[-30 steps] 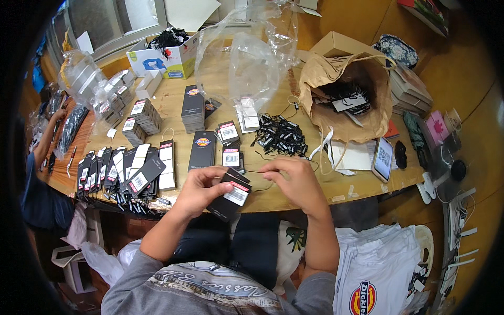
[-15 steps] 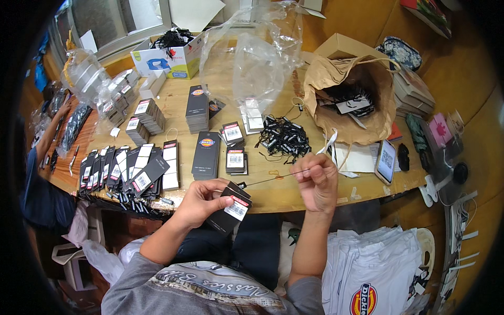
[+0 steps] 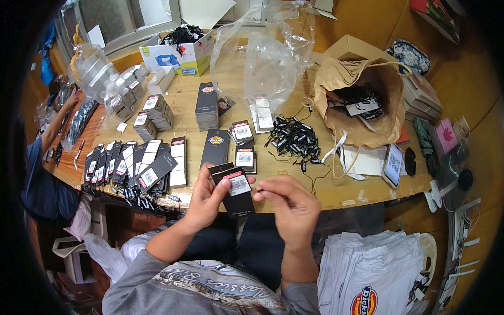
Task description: The person sits at a table and repeatedly picks up black rectangular tags and small black cords. They thread the cords through the tags and place the assembled items into a pile on the table.
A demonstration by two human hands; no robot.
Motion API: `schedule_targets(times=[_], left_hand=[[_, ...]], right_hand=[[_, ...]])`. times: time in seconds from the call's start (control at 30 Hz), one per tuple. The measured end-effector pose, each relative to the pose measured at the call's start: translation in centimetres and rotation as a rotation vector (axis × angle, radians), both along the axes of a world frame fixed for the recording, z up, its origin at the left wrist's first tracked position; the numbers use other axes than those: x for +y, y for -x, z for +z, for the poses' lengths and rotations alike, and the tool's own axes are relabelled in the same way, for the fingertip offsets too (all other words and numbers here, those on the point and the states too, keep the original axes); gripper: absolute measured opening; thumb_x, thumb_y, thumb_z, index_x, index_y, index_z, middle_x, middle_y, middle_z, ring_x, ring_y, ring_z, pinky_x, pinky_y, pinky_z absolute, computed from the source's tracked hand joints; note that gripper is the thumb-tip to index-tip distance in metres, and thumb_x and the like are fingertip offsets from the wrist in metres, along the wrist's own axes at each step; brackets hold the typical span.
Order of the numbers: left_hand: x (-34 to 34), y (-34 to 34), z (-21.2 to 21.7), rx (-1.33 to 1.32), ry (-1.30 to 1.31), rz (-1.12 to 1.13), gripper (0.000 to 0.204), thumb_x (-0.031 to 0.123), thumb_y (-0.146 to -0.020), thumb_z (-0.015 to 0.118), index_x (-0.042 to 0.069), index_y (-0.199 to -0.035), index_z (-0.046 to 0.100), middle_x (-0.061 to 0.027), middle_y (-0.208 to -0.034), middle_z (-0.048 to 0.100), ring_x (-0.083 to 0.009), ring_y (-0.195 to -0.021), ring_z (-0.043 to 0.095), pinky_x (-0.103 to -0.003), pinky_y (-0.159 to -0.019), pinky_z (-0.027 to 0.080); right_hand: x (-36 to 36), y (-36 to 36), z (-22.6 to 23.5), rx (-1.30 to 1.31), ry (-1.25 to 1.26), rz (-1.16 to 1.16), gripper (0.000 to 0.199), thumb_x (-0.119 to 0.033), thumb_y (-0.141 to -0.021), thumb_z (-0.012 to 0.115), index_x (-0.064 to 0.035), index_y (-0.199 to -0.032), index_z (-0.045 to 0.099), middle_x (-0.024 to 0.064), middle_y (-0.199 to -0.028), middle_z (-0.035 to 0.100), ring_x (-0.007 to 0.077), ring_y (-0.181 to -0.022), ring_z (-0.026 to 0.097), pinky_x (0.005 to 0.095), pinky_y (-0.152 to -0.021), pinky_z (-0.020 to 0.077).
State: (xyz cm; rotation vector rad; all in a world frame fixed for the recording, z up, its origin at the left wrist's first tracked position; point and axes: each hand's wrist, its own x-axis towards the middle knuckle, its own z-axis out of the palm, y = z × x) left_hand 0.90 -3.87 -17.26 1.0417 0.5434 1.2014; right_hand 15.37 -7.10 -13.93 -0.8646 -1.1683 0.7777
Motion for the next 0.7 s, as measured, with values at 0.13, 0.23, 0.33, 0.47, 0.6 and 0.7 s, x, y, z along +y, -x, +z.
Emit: schedule_targets(times=[0.13,0.23,0.33,0.47,0.6,0.7], left_hand=[[-0.4,-0.3,0.2,0.132,-0.160,0.243,0.024,-0.003,-0.077,0.053,0.000,-0.092,0.034,-0.0092,-0.083,0.054,-0.0101,-0.079,0.053,-0.022,-0.069,0.044],[-0.9,-0.4,0.8,0.258,-0.259,0.375,0.026,-0.002,-0.074,0.058,0.002,-0.089,0.037,-0.0055,-0.079,0.053,-0.0086,-0.074,0.053,-0.020,-0.065,0.042],[-1.2,0.0,0.4,0.375,-0.366,0.436,0.029,-0.003,-0.071,0.061,0.002,-0.088,0.038,-0.0061,-0.077,0.054,-0.0084,-0.070,0.053,-0.019,-0.061,0.043],[-0.9,0.1,0.0,0.449,-0.564,0.556,0.030,0.002,-0.068,0.067,0.000,-0.084,0.041,-0.0101,-0.069,0.058,-0.0111,-0.061,0.059,-0.021,-0.052,0.046],[-0.7,-0.1,-0.2,0.429,-0.618,0.574,0.035,0.002,-0.067,0.068,0.001,-0.085,0.039,-0.0121,-0.070,0.060,-0.0135,-0.062,0.061,-0.022,-0.052,0.047],[-0.7,0.0,0.0,0.431,-0.593,0.593,0.038,0.002,-0.066,0.068,0.001,-0.086,0.036,-0.0126,-0.071,0.060,-0.0141,-0.064,0.061,-0.022,-0.053,0.047]], right_hand=[[0.3,1.4,-1.5,-0.159,0.049,-0.130,0.012,0.008,-0.064,0.062,0.0039,-0.074,0.058,0.0078,-0.077,0.057,0.0129,-0.064,0.053,0.0213,-0.059,0.0428],[0.3,1.7,-1.2,-0.257,0.003,-0.156,0.011,0.008,-0.063,0.063,0.0022,-0.071,0.057,0.0088,-0.078,0.055,0.0136,-0.067,0.053,0.0226,-0.060,0.0427],[0.7,1.9,-1.4,-0.204,-0.068,-0.158,0.012,0.008,-0.062,0.062,0.0017,-0.069,0.055,0.0095,-0.083,0.054,0.0137,-0.071,0.052,0.0235,-0.064,0.0426],[0.7,1.9,-1.5,-0.096,-0.029,-0.047,0.014,0.010,-0.062,0.060,0.0016,-0.070,0.053,0.0108,-0.088,0.053,0.0137,-0.075,0.051,0.0236,-0.069,0.0416],[0.5,2.0,-1.5,-0.038,-0.001,-0.022,0.014,0.011,-0.062,0.059,0.0019,-0.070,0.052,0.0107,-0.089,0.053,0.0137,-0.076,0.051,0.0237,-0.070,0.0410],[0.3,2.4,-1.5,-0.101,-0.019,-0.102,0.014,0.011,-0.063,0.059,0.0020,-0.070,0.051,0.0109,-0.088,0.053,0.0137,-0.076,0.050,0.0235,-0.070,0.0408]])
